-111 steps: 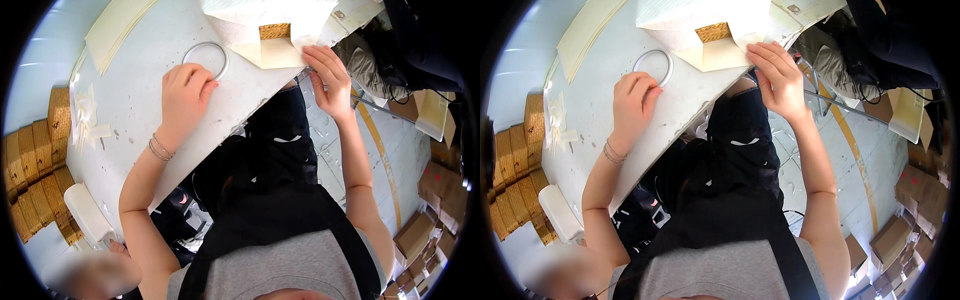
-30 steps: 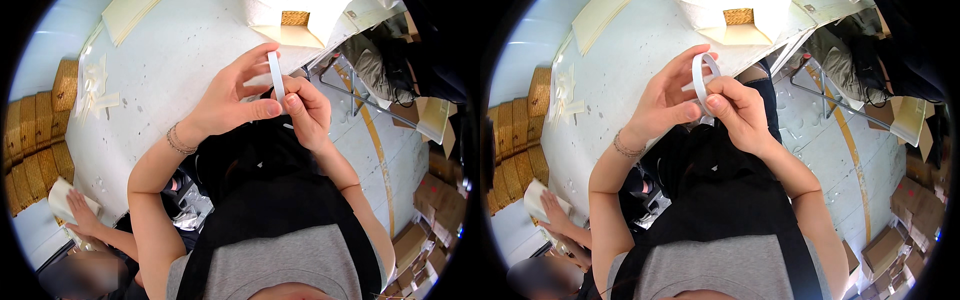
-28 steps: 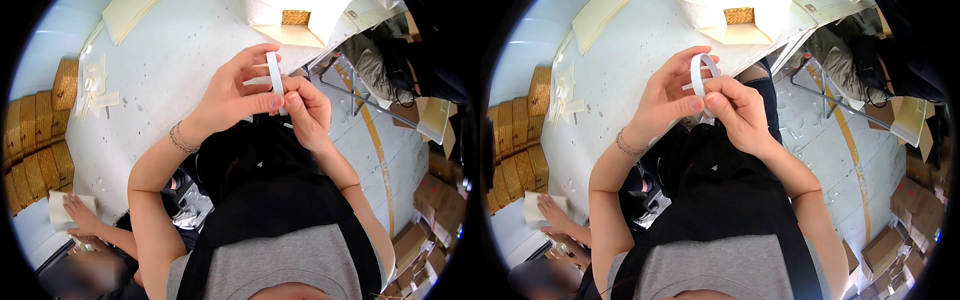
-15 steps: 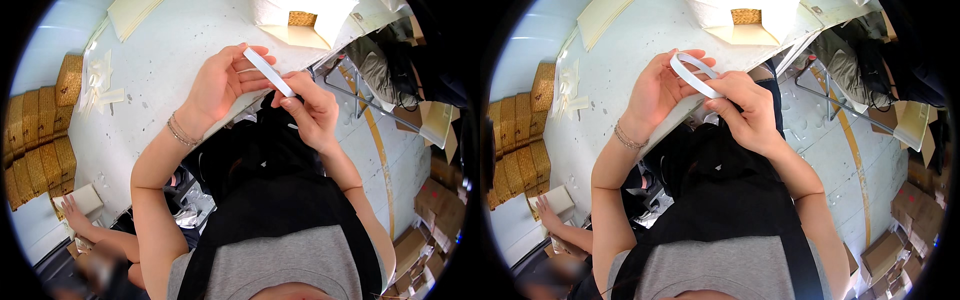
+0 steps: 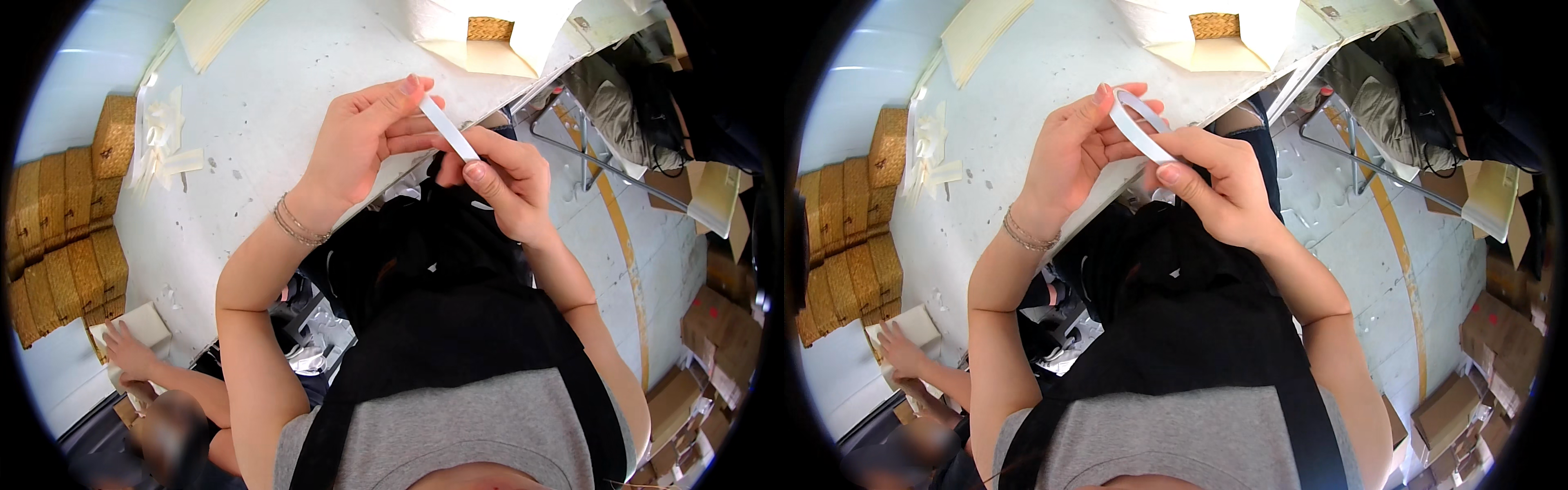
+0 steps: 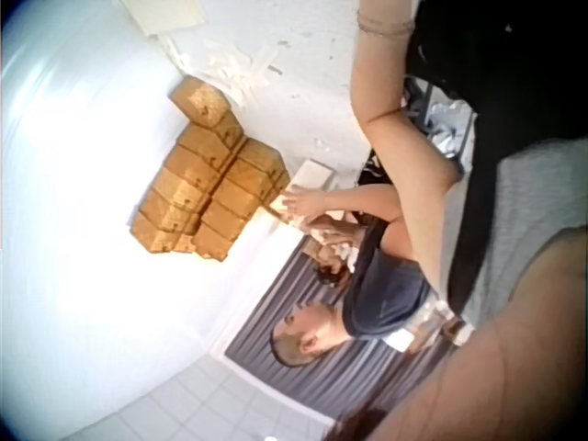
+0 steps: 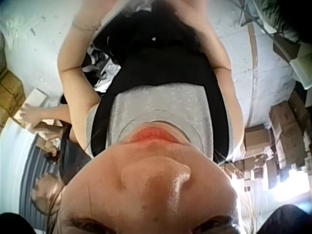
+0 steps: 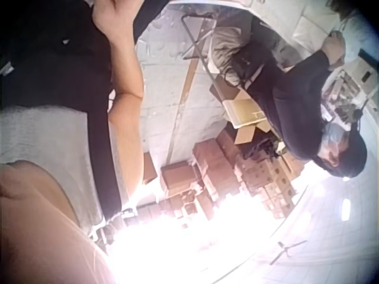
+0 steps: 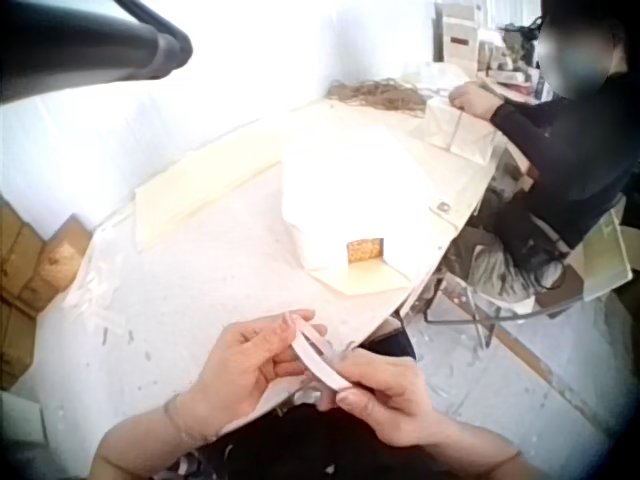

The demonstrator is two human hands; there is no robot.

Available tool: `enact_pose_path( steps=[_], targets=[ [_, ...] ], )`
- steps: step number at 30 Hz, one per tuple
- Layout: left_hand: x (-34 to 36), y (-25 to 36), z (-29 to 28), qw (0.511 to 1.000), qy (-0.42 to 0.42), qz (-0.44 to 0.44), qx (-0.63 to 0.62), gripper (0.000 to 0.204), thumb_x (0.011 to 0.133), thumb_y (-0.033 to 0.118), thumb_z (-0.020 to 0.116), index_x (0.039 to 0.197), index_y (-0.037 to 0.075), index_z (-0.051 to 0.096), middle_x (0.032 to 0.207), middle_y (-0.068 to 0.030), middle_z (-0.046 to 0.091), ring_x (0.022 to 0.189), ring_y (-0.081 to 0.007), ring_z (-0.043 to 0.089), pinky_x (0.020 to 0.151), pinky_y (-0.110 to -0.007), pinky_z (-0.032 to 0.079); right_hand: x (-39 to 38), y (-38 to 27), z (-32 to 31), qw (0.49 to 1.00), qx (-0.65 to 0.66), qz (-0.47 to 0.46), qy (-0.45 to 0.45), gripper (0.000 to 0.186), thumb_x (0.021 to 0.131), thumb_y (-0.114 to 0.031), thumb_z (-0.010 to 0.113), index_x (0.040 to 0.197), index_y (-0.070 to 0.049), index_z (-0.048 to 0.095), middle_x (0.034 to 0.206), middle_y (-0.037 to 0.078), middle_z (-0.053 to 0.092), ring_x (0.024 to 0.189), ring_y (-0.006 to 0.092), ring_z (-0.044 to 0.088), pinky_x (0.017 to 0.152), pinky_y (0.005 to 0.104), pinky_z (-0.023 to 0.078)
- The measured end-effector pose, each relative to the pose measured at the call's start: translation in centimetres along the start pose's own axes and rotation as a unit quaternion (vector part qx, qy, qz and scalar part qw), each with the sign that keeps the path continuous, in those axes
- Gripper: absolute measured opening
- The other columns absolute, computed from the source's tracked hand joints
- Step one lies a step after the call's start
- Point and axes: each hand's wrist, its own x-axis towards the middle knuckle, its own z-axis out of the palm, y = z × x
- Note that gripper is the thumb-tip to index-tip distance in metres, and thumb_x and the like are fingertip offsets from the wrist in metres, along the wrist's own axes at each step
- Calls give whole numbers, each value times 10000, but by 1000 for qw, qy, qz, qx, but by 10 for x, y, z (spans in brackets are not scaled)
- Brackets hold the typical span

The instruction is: The person wraps woven baskets in white paper on a table. They fold the paper around each basket, smooth the edges, and secure the package with clear tape. The process is repeated for multiple baskets, with the person handling each item individually.

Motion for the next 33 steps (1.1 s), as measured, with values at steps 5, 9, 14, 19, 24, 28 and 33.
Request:
enact_pose_path(
  steps=[5, 9, 14, 19, 24, 28, 33],
  targets=[
    [-5, 4, -3, 859, -14, 350, 373, 300, 925, 95, 669, 1190, -43, 663, 1123, -160, 692, 986, -211, 685, 892, -319, 554, -4, 0, -7, 995, 101, 15, 7, 309, 1012, -190, 523, 1123, 60, 666, 689, -27, 517, 598, 48, 397, 552, 215, 331],
    [-14, 24, -8, 892, -184, 254, 326, 320, 838, -21, 724, 1156, -29, 691, 1022, -150, 714, 925, -177, 697, 801, -277, 577, 5, 7, -18, 946, 319, 18, -58, 354, 1009, -218, 514, 1080, 97, 660, 576, -49, 398, 530, 52, 292, 505, 242, 230],
    [-19, 29, -2, 913, -214, 192, 290, 348, 822, -23, 744, 1166, -30, 685, 939, -138, 722, 805, -158, 709, 677, -252, 592, 6, 9, -24, 889, 441, 106, -70, 370, 1006, -219, 511, 1157, 102, 614, 554, -51, 348, 512, 55, 258, 499, 250, 203],
    [-24, 19, 3, 970, -109, 100, 195, 358, 884, 33, 705, 1229, -27, 630, 911, -131, 719, 778, -170, 706, 659, -265, 603, -1, 12, -3, 930, -264, -201, 160, 396, 978, -348, 560, 1231, -47, 611, 949, 71, 564, 858, 186, 538, 877, 387, 393],
    [-20, 14, 7, 998, -64, -15, 18, 216, 961, 84, 623, 1151, -16, 613, 906, -124, 711, 803, -182, 710, 673, -297, 618, -19, 4, 7, 810, -496, -310, 55, 343, 834, -305, 701, 1038, -29, 701, 864, 56, 636, 789, 223, 613, 1035, 526, 352],
    [-7, 9, 10, 989, -60, -36, 127, 146, 967, 97, 620, 1073, -2, 634, 931, -98, 705, 805, -168, 704, 671, -276, 604, -21, 14, -17, 872, -361, -325, 68, 297, 600, -38, 674, 894, -1, 655, 652, 53, 538, 568, 219, 490, 628, 361, 433],
    [9, -8, 17, 917, -24, 136, 374, 102, 962, 83, 629, 1013, -3, 650, 931, -28, 661, 835, -105, 625, 714, -223, 525, -24, -20, -36, 905, -353, -236, 18, 175, 717, -103, 724, 847, -8, 657, 627, 59, 500, 544, 238, 430, 563, 357, 337]
  ],
)
